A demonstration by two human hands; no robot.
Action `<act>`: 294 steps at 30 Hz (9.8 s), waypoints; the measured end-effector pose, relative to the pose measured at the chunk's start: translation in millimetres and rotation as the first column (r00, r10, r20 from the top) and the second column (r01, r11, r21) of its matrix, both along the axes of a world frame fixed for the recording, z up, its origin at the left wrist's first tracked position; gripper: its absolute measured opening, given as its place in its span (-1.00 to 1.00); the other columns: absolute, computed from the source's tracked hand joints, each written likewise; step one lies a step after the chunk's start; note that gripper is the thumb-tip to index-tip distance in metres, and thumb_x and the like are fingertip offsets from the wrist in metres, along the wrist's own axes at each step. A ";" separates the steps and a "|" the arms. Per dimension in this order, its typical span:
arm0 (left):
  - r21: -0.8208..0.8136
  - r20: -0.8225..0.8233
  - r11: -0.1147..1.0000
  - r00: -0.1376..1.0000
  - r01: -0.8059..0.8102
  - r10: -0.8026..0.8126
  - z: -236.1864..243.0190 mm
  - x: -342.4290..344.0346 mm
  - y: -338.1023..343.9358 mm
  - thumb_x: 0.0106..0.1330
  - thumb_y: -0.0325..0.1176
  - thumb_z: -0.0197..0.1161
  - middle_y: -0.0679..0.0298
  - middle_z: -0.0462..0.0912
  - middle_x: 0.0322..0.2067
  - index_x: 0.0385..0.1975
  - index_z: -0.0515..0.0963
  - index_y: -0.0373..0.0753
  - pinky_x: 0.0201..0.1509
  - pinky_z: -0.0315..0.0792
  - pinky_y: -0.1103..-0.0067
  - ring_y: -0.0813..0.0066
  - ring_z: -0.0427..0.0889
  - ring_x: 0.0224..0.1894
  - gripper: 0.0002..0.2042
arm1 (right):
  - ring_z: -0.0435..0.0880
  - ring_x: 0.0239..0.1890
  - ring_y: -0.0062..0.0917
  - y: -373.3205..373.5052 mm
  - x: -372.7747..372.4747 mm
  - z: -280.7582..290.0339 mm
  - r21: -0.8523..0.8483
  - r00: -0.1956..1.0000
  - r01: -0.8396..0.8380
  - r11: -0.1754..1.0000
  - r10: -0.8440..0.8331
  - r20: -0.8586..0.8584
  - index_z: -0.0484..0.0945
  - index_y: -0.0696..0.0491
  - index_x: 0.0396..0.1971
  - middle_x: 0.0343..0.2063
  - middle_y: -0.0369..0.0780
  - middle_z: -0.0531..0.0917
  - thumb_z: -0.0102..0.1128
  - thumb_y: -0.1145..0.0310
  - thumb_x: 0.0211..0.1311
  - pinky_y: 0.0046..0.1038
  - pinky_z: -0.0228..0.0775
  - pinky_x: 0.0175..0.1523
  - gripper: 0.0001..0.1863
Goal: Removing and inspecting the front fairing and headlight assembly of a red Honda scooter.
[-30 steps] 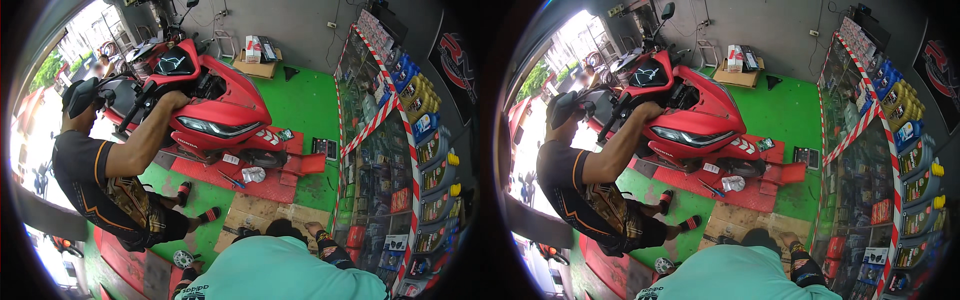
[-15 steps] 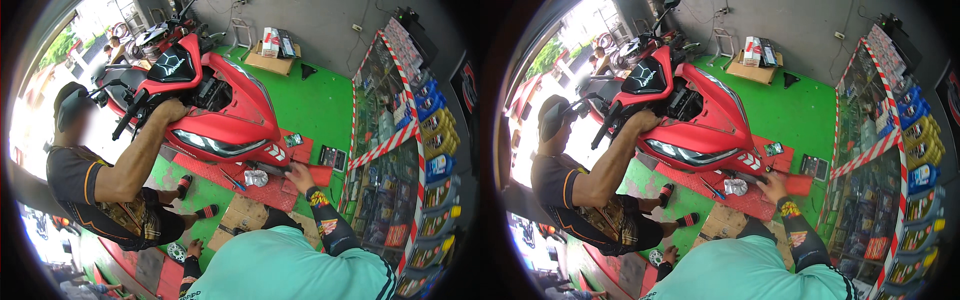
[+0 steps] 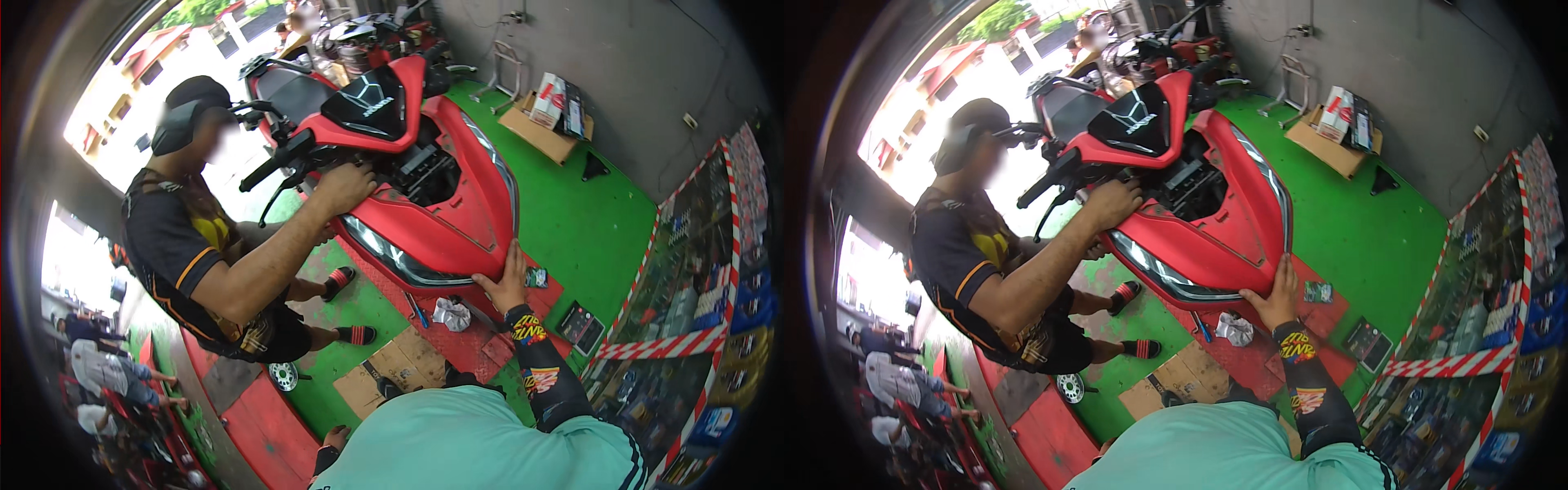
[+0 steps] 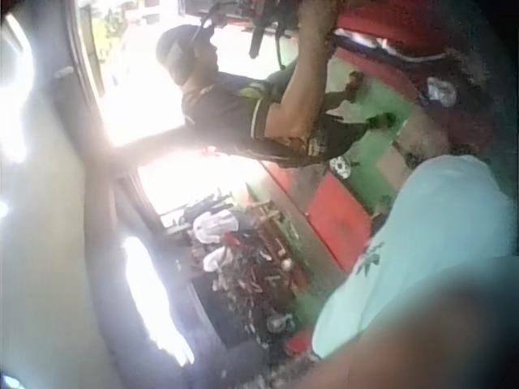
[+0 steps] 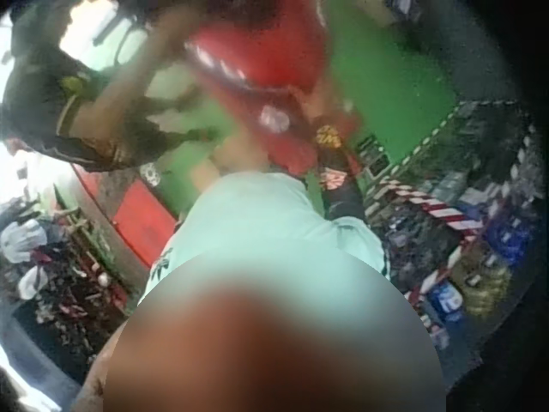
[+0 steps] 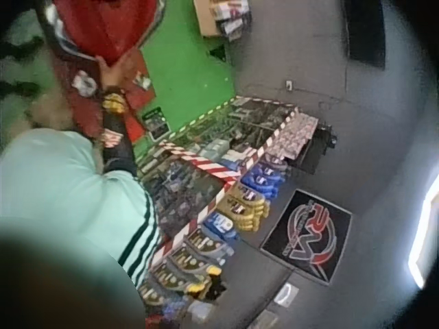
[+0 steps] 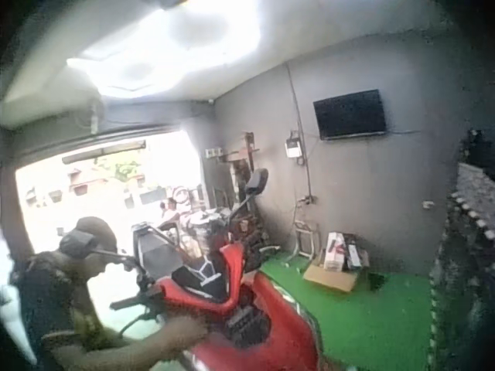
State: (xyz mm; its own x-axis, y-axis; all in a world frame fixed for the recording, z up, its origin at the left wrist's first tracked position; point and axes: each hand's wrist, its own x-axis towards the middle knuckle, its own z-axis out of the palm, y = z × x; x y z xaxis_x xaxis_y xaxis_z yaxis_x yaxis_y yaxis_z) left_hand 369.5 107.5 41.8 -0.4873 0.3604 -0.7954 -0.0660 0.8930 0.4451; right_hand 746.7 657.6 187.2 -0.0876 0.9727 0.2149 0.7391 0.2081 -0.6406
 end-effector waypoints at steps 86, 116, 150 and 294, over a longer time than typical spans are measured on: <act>0.055 0.044 0.998 0.999 0.008 -0.011 -47.9 -154.4 -61.5 0.38 -0.08 0.38 -0.08 0.74 0.09 0.24 0.60 -0.38 0.15 0.60 0.35 0.17 0.74 0.08 -0.43 | 0.75 0.09 -0.10 -310.5 45.7 -149.3 -0.785 0.932 0.133 0.605 0.192 0.306 0.78 0.11 0.01 0.01 0.07 0.77 0.30 -0.20 0.29 -0.21 0.52 0.25 -0.35; -0.066 -0.067 0.966 0.965 0.249 -0.253 -4.3 127.0 -46.7 0.37 0.13 0.32 -0.12 0.65 0.24 0.30 0.56 -0.36 0.37 0.48 0.32 -0.04 0.64 0.28 -0.30 | 0.76 -0.38 -0.37 -295.7 349.5 -244.0 -0.862 0.943 0.088 0.499 0.237 0.233 0.83 0.15 -0.27 -0.40 -0.15 0.82 0.15 -0.05 0.48 -0.27 0.58 -0.18 -0.47; -0.100 0.011 0.983 0.987 -0.156 0.158 -41.2 124.3 -190.4 0.33 0.07 0.35 -0.16 0.65 0.23 0.26 0.59 -0.40 0.42 0.45 0.33 -0.01 0.62 0.31 -0.32 | 0.83 0.01 -0.36 -269.0 185.0 -159.1 -0.984 0.963 0.109 0.141 0.230 0.139 0.58 0.04 0.26 -0.13 -0.22 0.87 0.15 -0.12 0.50 -0.12 0.55 -0.01 -0.40; -0.079 0.148 0.997 0.989 0.011 0.001 -38.0 -143.8 -85.0 0.41 -0.04 0.35 0.05 0.67 0.15 0.44 0.42 -0.20 -0.05 0.64 0.06 0.08 0.68 0.04 -0.35 | 0.65 0.29 -0.12 -229.1 -17.6 -168.3 -0.708 0.972 0.054 0.704 0.125 0.199 0.51 0.26 0.34 0.21 0.11 0.67 0.33 -0.04 0.30 -0.33 0.41 0.40 -0.21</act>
State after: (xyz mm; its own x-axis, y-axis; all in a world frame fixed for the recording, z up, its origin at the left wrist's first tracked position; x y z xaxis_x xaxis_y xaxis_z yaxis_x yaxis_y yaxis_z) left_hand 225.7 22.4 3.8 -0.3604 0.2957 -0.8847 -0.1215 0.9255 0.3588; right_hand 729.1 428.5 18.9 -0.0817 0.8241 -0.5605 0.8763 -0.2086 -0.4344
